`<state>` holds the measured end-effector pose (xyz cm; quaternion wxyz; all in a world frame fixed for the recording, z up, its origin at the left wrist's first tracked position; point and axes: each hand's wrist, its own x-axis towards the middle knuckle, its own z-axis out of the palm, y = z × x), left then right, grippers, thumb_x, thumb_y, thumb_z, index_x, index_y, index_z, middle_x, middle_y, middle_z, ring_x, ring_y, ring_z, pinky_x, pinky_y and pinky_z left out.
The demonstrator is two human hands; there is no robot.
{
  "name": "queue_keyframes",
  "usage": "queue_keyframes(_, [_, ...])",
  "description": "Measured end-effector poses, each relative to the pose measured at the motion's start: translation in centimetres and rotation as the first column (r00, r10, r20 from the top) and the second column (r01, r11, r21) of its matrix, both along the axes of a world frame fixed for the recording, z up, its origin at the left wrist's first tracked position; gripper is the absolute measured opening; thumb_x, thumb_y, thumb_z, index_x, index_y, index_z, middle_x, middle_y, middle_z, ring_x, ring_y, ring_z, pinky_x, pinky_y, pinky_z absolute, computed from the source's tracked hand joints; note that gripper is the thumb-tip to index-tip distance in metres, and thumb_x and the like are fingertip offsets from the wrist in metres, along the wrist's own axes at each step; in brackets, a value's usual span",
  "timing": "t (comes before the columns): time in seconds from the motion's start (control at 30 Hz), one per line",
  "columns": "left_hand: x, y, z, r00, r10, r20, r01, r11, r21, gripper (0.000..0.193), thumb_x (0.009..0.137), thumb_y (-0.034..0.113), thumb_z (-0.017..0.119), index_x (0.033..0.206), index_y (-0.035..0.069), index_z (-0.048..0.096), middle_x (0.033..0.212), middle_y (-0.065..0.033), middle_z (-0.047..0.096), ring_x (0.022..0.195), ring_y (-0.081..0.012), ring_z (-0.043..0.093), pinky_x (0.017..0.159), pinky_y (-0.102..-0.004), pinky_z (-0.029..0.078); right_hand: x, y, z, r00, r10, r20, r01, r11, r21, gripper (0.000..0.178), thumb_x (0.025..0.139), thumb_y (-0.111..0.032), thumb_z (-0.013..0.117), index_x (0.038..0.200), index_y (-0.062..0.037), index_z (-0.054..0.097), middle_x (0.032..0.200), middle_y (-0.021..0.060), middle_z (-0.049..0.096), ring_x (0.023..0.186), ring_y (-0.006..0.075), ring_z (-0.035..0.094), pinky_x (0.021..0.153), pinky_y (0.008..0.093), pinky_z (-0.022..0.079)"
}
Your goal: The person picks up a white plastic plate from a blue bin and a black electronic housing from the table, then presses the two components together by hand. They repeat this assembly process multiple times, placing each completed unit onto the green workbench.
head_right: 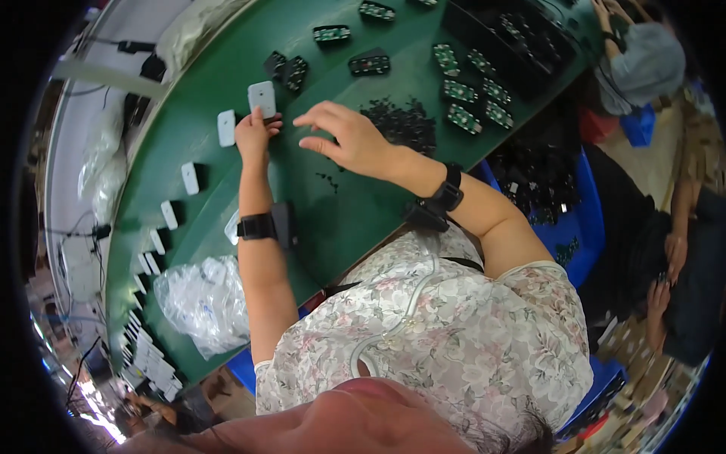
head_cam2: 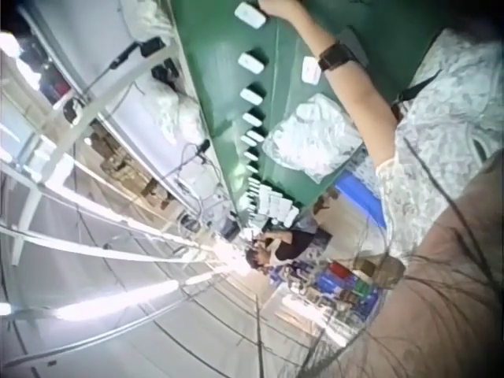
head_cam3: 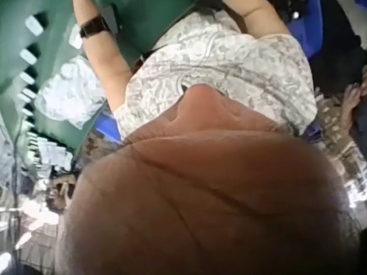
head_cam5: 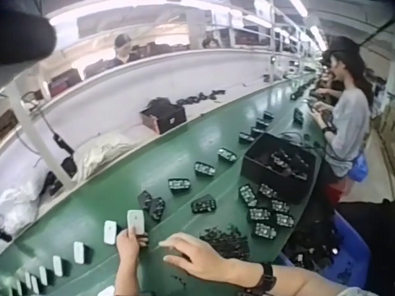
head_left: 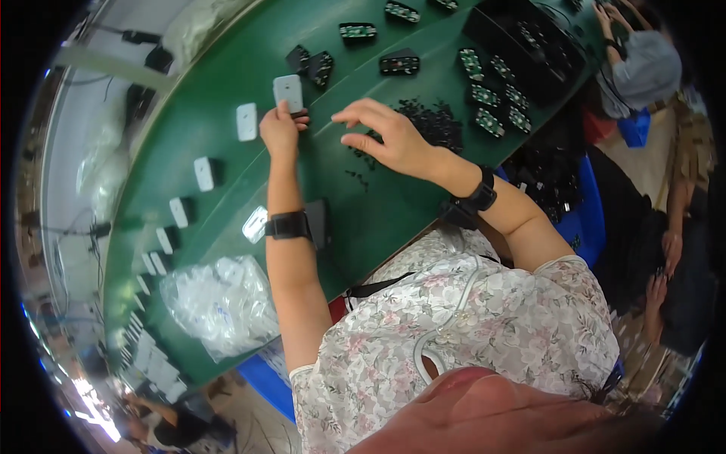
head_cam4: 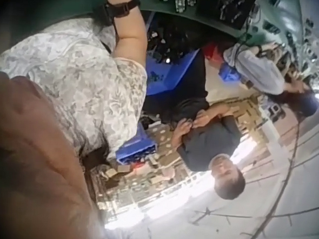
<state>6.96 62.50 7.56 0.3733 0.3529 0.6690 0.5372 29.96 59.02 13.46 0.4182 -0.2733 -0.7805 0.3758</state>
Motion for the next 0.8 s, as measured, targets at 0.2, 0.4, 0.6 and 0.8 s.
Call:
queue_keyframes(0.2, [-1.4, 2.8, 0.3, 0.997, -0.074, -0.036, 0.069, 0.990, -0.126, 0.037, 0.098, 0.019, 0.045, 0.089, -0.015, 0.057, 0.074, -0.0201, 0.068, 0.046, -0.0149, 0.059, 0.036, -0.0229, 0.041, 6.4, -3.5, -0.9, 0.980, -0.179, 0.092, 0.163, 0.974, 0.155, 0.020, 0.080, -0.008, 0.070, 0.099, -0.0064, 0.068, 0.095, 0.0087, 0.063, 0.087, 0.0254, 0.061, 0.076, 0.0337, 0.049])
queue_keyframes(0.4, [-2.2, 2.3, 0.2, 0.995, -0.037, -0.097, 0.020, 0.985, -0.169, 0.035, 0.095, 0.020, 0.053, 0.085, -0.013, 0.059, 0.074, -0.0199, 0.069, 0.041, -0.0115, 0.052, 0.034, -0.0208, 0.034, 15.2, -2.7, -1.0, 0.744, -0.642, 0.186, 0.537, 0.740, 0.404, 0.024, 0.076, -0.006, 0.070, 0.100, -0.0066, 0.066, 0.096, 0.0078, 0.064, 0.089, 0.0273, 0.060, 0.079, 0.0358, 0.049])
queue_keyframes(0.6, [-2.2, 1.8, 0.7, 0.988, 0.014, -0.154, -0.042, 0.982, -0.184, 0.029, 0.091, 0.014, 0.057, 0.087, -0.014, 0.059, 0.072, -0.0170, 0.068, 0.042, -0.0137, 0.055, 0.036, -0.0221, 0.034, 24.0, -2.2, -2.7, 0.590, -0.669, 0.453, 0.700, 0.703, 0.126, 0.062, 0.073, -0.014, 0.074, 0.130, -0.0114, 0.050, 0.124, 0.0088, 0.053, 0.108, 0.0250, 0.053, 0.089, 0.0352, 0.046])
queue_keyframes(0.8, [-2.2, -1.0, -0.1, 0.922, 0.136, -0.363, -0.177, 0.980, -0.085, 0.032, 0.090, 0.015, 0.059, 0.107, -0.010, 0.048, 0.081, -0.0147, 0.065, 0.051, -0.0170, 0.061, 0.044, -0.0252, 0.042, 24.2, -1.4, -5.3, 0.743, -0.594, 0.308, 0.631, 0.775, -0.030, 0.047, 0.075, -0.007, 0.073, 0.119, -0.0062, 0.058, 0.114, 0.0060, 0.055, 0.100, 0.0175, 0.054, 0.082, 0.0289, 0.047])
